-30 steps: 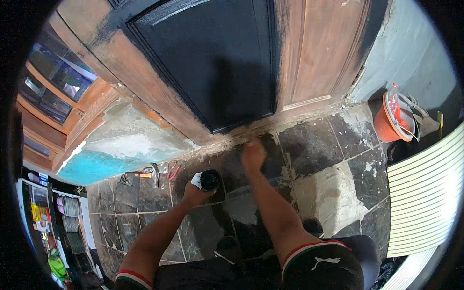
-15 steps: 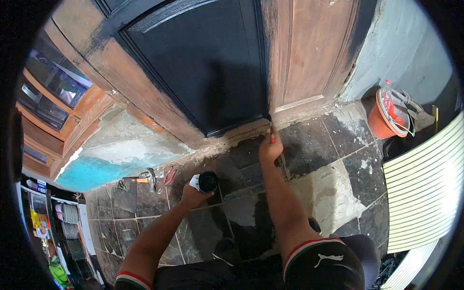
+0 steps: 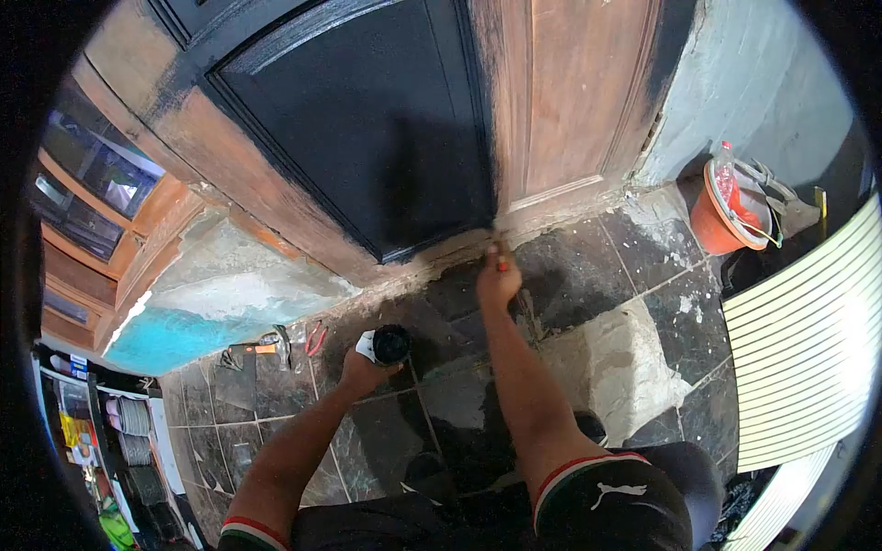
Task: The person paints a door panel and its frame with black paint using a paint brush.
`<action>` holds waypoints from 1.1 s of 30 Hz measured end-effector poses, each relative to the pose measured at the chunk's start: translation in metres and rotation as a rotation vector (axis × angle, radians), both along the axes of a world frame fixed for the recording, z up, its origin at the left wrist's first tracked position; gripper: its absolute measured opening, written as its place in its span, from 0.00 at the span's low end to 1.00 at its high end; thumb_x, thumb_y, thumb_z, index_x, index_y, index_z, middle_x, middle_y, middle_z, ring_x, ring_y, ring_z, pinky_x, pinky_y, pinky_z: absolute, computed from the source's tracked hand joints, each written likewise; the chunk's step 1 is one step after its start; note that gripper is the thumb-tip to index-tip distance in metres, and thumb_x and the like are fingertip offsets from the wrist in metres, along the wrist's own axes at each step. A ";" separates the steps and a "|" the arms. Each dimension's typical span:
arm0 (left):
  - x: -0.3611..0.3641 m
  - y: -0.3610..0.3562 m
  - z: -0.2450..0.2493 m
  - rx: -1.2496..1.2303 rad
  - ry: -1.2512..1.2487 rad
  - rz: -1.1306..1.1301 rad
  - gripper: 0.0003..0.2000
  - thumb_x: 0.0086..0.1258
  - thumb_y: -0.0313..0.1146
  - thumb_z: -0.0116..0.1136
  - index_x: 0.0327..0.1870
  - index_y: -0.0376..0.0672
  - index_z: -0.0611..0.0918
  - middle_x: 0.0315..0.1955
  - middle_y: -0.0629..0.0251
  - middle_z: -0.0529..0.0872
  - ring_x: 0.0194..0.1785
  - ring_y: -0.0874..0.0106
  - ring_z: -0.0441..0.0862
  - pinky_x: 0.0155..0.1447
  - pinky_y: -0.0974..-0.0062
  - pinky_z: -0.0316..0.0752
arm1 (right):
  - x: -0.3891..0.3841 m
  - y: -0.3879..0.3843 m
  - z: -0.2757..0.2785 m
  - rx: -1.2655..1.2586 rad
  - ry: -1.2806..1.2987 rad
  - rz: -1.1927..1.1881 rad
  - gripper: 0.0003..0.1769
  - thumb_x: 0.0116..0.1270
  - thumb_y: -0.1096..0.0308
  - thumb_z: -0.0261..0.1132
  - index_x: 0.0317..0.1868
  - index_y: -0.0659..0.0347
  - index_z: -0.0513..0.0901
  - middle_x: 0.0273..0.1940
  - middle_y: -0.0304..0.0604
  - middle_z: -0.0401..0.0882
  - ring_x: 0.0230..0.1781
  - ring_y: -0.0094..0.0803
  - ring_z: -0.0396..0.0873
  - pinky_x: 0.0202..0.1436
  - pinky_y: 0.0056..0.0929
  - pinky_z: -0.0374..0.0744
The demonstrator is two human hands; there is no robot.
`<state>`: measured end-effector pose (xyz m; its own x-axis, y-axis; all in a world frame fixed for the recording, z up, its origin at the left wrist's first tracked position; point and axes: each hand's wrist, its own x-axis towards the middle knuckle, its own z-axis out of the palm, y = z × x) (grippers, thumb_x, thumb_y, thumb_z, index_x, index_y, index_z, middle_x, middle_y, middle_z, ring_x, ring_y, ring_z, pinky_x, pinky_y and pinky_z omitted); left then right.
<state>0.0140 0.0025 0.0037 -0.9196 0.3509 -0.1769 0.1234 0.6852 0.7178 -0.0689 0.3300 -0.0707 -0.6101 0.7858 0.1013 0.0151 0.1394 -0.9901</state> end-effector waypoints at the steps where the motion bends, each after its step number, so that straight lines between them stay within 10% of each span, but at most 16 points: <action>1: 0.000 0.001 0.000 -0.010 -0.001 0.002 0.38 0.55 0.41 0.89 0.68 0.46 0.81 0.59 0.57 0.91 0.64 0.55 0.89 0.69 0.56 0.83 | -0.003 0.012 0.005 -0.013 0.053 -0.081 0.20 0.82 0.60 0.71 0.65 0.63 0.91 0.39 0.50 0.92 0.36 0.35 0.85 0.46 0.38 0.83; 9: 0.000 0.002 0.002 -0.048 -0.029 -0.015 0.39 0.55 0.41 0.90 0.68 0.46 0.81 0.60 0.57 0.91 0.66 0.56 0.89 0.69 0.55 0.82 | 0.022 -0.024 0.059 -0.357 -0.052 0.216 0.23 0.84 0.54 0.70 0.65 0.66 0.90 0.52 0.46 0.91 0.48 0.31 0.84 0.55 0.35 0.81; 14: 0.002 0.005 0.005 0.029 -0.011 -0.032 0.38 0.55 0.39 0.90 0.67 0.45 0.81 0.59 0.57 0.91 0.64 0.56 0.89 0.68 0.56 0.83 | 0.013 -0.022 0.025 -0.303 0.118 -0.051 0.24 0.84 0.53 0.70 0.65 0.65 0.90 0.52 0.46 0.92 0.45 0.30 0.83 0.53 0.35 0.81; 18: 0.004 0.006 0.010 0.042 -0.020 -0.053 0.37 0.55 0.39 0.90 0.66 0.44 0.82 0.58 0.57 0.92 0.64 0.57 0.90 0.68 0.56 0.83 | 0.016 -0.051 0.051 -0.191 0.025 0.323 0.22 0.82 0.55 0.71 0.62 0.67 0.91 0.46 0.46 0.92 0.42 0.32 0.84 0.50 0.36 0.82; 24: 0.006 0.009 0.013 0.043 0.070 -0.042 0.32 0.57 0.40 0.87 0.63 0.45 0.85 0.52 0.57 0.94 0.57 0.56 0.93 0.61 0.57 0.85 | 0.005 -0.034 0.049 -0.728 0.022 -0.271 0.17 0.80 0.61 0.71 0.52 0.69 0.92 0.40 0.46 0.91 0.40 0.32 0.86 0.48 0.37 0.82; 27: 0.004 0.005 0.010 0.013 0.017 -0.062 0.36 0.56 0.40 0.89 0.66 0.45 0.83 0.57 0.58 0.92 0.61 0.57 0.91 0.66 0.58 0.84 | -0.017 0.000 0.040 -0.467 -0.095 -0.071 0.14 0.79 0.64 0.71 0.49 0.70 0.92 0.39 0.45 0.90 0.38 0.30 0.86 0.45 0.32 0.82; 33: 0.002 0.003 0.010 -0.012 -0.033 -0.048 0.37 0.56 0.41 0.88 0.68 0.45 0.81 0.60 0.59 0.91 0.63 0.58 0.90 0.68 0.57 0.83 | -0.029 0.038 0.200 -0.584 0.443 0.130 0.12 0.81 0.65 0.69 0.43 0.67 0.89 0.38 0.44 0.90 0.37 0.29 0.85 0.45 0.28 0.80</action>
